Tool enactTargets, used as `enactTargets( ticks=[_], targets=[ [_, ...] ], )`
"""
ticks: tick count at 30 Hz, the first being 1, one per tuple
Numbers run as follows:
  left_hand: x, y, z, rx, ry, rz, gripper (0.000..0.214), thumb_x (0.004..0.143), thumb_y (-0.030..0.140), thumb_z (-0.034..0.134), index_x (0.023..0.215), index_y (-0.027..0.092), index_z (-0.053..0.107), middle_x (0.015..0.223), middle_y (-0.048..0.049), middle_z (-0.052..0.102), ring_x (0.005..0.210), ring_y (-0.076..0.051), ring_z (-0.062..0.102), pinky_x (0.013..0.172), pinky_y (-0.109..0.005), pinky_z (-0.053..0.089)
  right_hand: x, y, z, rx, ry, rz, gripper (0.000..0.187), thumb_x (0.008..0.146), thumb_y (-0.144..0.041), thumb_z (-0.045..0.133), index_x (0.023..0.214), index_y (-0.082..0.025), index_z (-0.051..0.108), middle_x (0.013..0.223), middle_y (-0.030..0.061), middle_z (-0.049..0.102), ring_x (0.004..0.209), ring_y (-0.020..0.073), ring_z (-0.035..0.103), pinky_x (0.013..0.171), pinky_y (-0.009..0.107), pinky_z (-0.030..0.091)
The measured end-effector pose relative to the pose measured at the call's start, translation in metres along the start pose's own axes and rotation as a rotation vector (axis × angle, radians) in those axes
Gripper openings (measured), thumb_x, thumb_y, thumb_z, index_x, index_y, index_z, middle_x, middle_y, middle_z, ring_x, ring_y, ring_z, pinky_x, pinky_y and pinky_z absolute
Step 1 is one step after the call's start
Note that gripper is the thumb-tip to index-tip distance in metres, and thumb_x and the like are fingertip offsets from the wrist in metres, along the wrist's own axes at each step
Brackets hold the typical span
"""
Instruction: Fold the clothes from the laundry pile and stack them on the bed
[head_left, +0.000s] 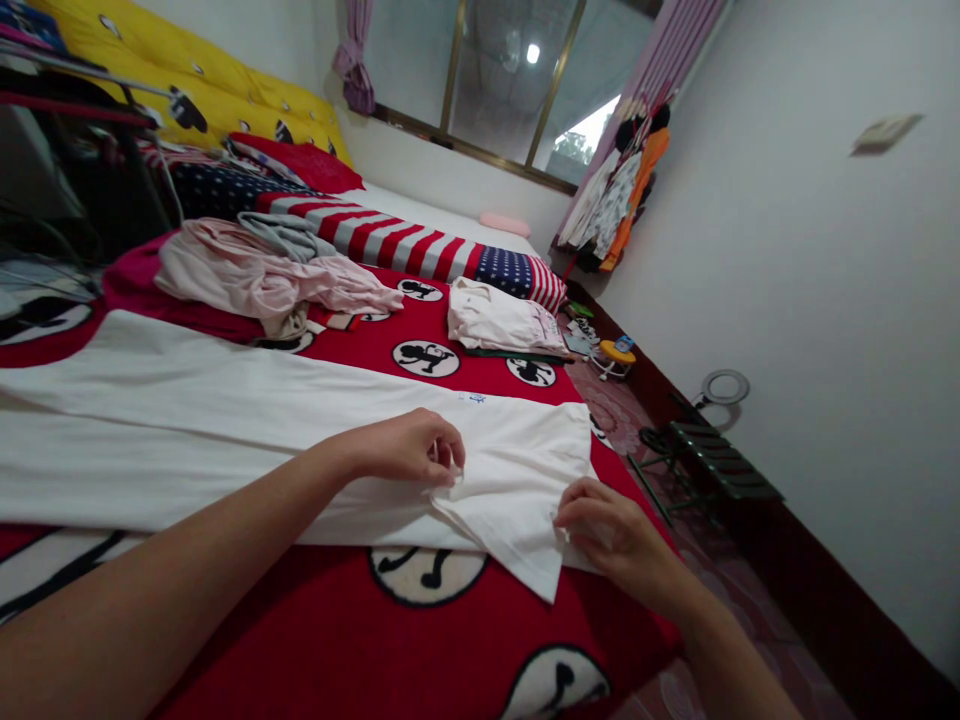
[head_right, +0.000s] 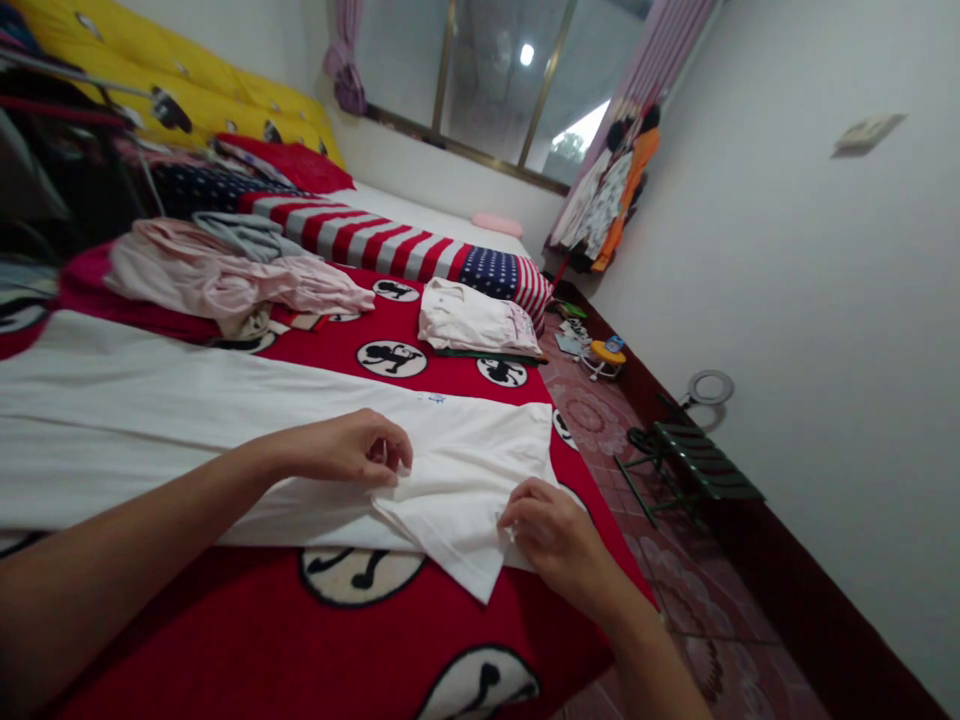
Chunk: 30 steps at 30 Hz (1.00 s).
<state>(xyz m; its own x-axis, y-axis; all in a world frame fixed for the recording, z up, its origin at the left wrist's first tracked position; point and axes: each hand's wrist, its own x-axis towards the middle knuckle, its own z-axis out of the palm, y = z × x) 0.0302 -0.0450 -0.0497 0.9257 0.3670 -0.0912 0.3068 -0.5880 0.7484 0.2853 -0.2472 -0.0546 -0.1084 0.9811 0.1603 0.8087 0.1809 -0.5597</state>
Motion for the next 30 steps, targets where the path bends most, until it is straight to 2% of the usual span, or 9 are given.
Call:
enactTargets(
  ticks=[5, 10, 14, 18, 23, 27, 30],
  targets=[
    [-0.006, 0.009, -0.001, 0.025, -0.092, -0.009, 0.026, 0.064, 0.019, 0.068, 0.09, 0.017, 0.068, 0.075, 0.0001, 0.064, 0.066, -0.014, 0.059, 0.057, -0.02, 0.042, -0.009, -0.003, 0.01, 0.001, -0.06, 0.004, 0.019, 0.078, -0.013, 0.066, 0.09, -0.027, 0.072, 0.096, 0.0038, 0.06, 0.092, 0.0183, 0.059, 0.08, 0.029, 0.047],
    [-0.009, 0.01, -0.006, -0.274, -0.278, -0.091, 0.033, 0.064, 0.02, 0.068, 0.097, 0.018, 0.063, 0.07, 0.0031, 0.06, 0.056, -0.014, 0.06, 0.052, -0.021, 0.045, -0.014, -0.004, 0.014, -0.046, -0.072, -0.045, 0.013, 0.084, -0.018, 0.063, 0.08, -0.027, 0.072, 0.094, 0.0045, 0.058, 0.089, 0.0176, 0.058, 0.077, 0.029, 0.046],
    [-0.01, 0.006, -0.011, -0.225, -0.34, -0.094, 0.023, 0.067, 0.02, 0.067, 0.089, 0.016, 0.069, 0.065, 0.0013, 0.063, 0.056, -0.013, 0.059, 0.053, -0.021, 0.044, -0.019, -0.011, 0.01, -0.002, -0.041, -0.016, 0.013, 0.082, -0.015, 0.06, 0.08, -0.025, 0.068, 0.103, 0.0061, 0.058, 0.099, 0.0197, 0.058, 0.085, 0.032, 0.047],
    [-0.009, 0.007, -0.007, -0.122, -0.333, -0.129, 0.023, 0.068, 0.023, 0.066, 0.088, 0.016, 0.074, 0.064, -0.0008, 0.066, 0.054, -0.013, 0.057, 0.051, -0.02, 0.041, -0.015, -0.018, -0.001, 0.106, 0.015, 0.0, 0.009, 0.081, -0.017, 0.057, 0.079, -0.023, 0.063, 0.112, 0.0074, 0.062, 0.105, 0.0229, 0.057, 0.092, 0.036, 0.044],
    [-0.01, 0.015, -0.005, 0.019, -0.24, -0.082, 0.022, 0.071, 0.035, 0.069, 0.081, 0.017, 0.077, 0.066, -0.0018, 0.069, 0.059, -0.013, 0.056, 0.053, -0.02, 0.038, 0.014, -0.017, -0.005, 0.183, 0.123, 0.098, 0.011, 0.084, -0.028, 0.056, 0.081, -0.02, 0.062, 0.081, 0.0033, 0.066, 0.08, 0.0183, 0.061, 0.076, 0.029, 0.046],
    [-0.013, 0.025, -0.002, 0.113, -0.246, -0.049, 0.032, 0.068, 0.049, 0.073, 0.079, 0.019, 0.078, 0.066, -0.0019, 0.069, 0.057, -0.013, 0.055, 0.052, -0.021, 0.036, 0.043, -0.009, 0.006, 0.248, 0.205, 0.163, 0.013, 0.081, -0.031, 0.059, 0.081, -0.019, 0.06, 0.073, -0.0004, 0.061, 0.068, 0.0139, 0.056, 0.063, 0.024, 0.042],
    [-0.013, 0.032, 0.006, 0.3, -0.144, -0.038, 0.04, 0.061, 0.058, 0.075, 0.077, 0.021, 0.077, 0.065, -0.0033, 0.068, 0.055, -0.015, 0.053, 0.051, -0.024, 0.032, 0.058, -0.001, 0.022, 0.245, 0.179, 0.163, 0.012, 0.083, -0.03, 0.056, 0.084, -0.019, 0.061, 0.072, -0.0012, 0.06, 0.066, 0.0128, 0.053, 0.061, 0.023, 0.041]
  ],
)
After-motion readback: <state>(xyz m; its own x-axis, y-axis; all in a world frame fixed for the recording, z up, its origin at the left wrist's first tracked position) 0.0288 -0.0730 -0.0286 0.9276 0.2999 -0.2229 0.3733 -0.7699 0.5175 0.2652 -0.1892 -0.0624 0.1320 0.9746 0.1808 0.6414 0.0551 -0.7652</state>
